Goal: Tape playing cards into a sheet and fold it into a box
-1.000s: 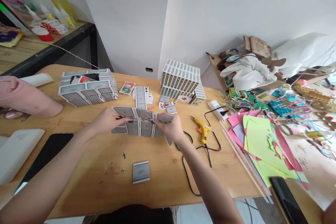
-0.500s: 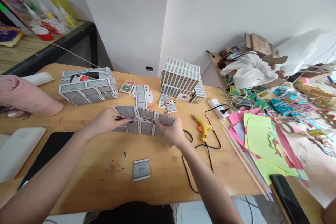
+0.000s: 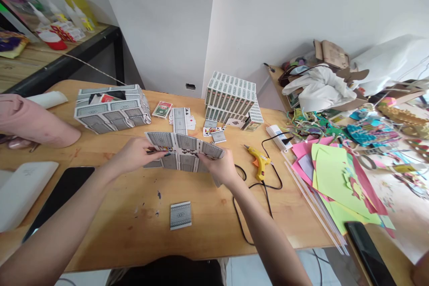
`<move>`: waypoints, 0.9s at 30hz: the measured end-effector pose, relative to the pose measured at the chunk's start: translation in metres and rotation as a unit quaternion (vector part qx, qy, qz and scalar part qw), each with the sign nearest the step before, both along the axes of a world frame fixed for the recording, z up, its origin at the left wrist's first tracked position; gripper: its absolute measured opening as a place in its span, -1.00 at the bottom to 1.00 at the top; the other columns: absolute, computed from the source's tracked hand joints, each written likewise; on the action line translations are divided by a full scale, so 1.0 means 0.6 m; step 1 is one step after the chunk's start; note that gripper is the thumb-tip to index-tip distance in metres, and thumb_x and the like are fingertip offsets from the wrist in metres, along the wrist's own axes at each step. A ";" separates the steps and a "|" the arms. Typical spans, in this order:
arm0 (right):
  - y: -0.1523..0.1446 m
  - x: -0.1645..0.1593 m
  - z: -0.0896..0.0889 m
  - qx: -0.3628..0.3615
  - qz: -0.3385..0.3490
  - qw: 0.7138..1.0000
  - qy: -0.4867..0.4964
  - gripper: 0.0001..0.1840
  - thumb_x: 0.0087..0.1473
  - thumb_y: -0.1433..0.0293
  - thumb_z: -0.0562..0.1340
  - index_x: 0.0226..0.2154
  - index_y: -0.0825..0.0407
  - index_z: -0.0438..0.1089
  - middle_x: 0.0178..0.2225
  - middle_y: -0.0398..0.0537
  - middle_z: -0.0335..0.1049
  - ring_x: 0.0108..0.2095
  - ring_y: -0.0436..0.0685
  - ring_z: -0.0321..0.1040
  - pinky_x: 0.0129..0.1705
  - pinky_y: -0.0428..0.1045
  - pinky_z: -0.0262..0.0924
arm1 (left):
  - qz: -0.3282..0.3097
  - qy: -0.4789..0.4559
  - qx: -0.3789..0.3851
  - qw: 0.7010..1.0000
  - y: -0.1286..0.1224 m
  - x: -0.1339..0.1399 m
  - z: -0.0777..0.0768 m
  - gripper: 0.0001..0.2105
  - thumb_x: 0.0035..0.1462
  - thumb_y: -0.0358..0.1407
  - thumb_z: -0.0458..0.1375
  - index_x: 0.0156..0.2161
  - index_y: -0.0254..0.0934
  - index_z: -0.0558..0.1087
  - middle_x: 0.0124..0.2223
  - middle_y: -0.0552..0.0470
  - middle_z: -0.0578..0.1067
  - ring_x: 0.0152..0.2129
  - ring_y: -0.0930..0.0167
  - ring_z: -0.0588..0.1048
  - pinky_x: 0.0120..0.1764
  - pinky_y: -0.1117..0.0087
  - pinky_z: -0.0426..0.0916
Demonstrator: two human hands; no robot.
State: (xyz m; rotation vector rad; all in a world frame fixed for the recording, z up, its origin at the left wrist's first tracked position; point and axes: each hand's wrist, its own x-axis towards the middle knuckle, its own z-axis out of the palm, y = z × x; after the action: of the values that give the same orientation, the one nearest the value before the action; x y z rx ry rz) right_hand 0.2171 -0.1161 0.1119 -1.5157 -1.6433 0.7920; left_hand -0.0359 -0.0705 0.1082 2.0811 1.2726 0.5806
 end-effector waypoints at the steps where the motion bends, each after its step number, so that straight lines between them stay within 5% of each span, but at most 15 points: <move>1: 0.000 0.000 0.000 -0.001 -0.002 1.000 -0.002 -0.79 -0.08 0.31 0.25 -0.40 0.12 0.48 -0.40 0.00 0.53 -0.30 0.21 0.46 -0.28 0.00 0.34 | 0.001 -0.001 -0.002 1.000 0.000 0.000 0.000 -0.82 0.00 -0.19 0.16 -0.42 -0.24 0.53 -0.40 0.07 0.59 -0.49 0.40 0.50 -0.42 0.43 0.31; 27: 0.004 -0.002 0.008 -0.001 0.025 1.000 -0.018 -0.79 -0.08 0.33 0.25 -0.39 0.15 0.47 -0.41 0.03 0.52 -0.37 0.16 0.45 -0.31 -0.02 0.33 | 0.031 -0.013 -0.053 0.998 0.001 0.002 -0.001 -0.82 -0.04 -0.20 0.18 -0.39 -0.27 0.53 -0.38 0.05 0.59 -0.46 0.39 0.51 -0.41 0.44 0.34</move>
State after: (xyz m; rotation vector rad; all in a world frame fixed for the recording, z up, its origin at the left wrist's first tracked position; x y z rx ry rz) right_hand 0.2160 -0.1139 0.1165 -1.5031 -1.7123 0.7983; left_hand -0.0346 -0.0700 0.1075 1.9476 1.3276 0.5536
